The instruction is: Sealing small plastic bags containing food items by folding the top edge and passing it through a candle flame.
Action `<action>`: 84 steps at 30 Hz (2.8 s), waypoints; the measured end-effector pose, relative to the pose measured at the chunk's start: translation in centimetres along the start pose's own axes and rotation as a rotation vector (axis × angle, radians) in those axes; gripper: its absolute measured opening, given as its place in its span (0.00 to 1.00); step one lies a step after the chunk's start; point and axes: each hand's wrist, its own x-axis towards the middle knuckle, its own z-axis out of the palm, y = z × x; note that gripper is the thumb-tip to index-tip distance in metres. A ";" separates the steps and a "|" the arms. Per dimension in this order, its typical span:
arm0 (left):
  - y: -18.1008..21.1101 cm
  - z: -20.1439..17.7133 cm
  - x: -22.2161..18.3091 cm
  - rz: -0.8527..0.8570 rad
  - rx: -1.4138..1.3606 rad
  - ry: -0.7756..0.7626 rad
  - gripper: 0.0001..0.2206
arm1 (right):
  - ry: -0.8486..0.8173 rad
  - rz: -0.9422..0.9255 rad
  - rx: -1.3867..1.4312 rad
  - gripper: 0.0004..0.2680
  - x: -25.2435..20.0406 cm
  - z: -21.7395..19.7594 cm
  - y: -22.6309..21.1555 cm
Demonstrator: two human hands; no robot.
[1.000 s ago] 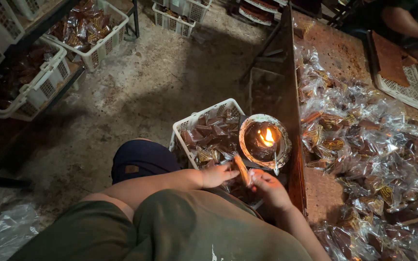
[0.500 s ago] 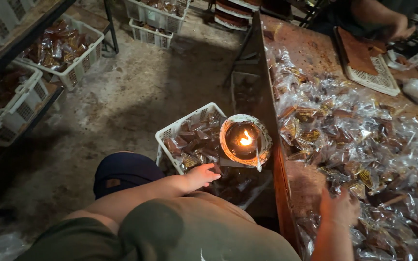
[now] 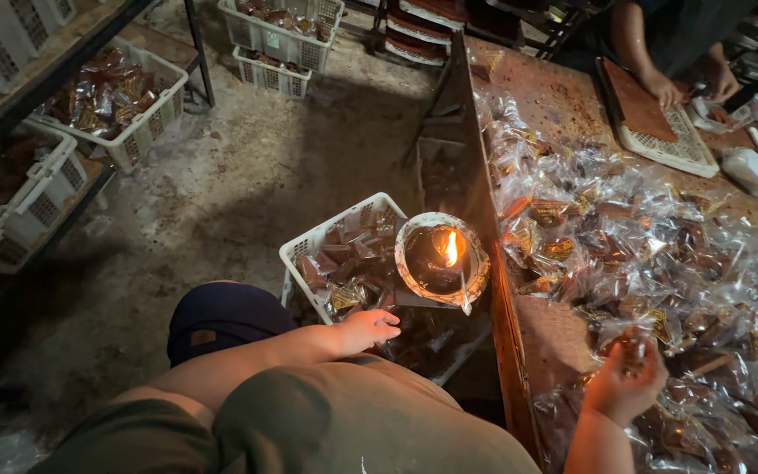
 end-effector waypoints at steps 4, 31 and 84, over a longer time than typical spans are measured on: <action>0.0 0.2 -0.3 0.188 -0.249 -0.036 0.27 | -0.196 0.353 0.766 0.15 -0.5 -3.5 -12.3; -0.5 -0.9 -0.9 0.446 -0.159 0.291 0.24 | -0.845 -0.297 0.699 0.07 -11.8 7.1 -15.0; -2.4 -0.2 1.6 0.557 -0.027 0.362 0.19 | -0.956 0.483 0.395 0.13 -7.6 9.2 -18.5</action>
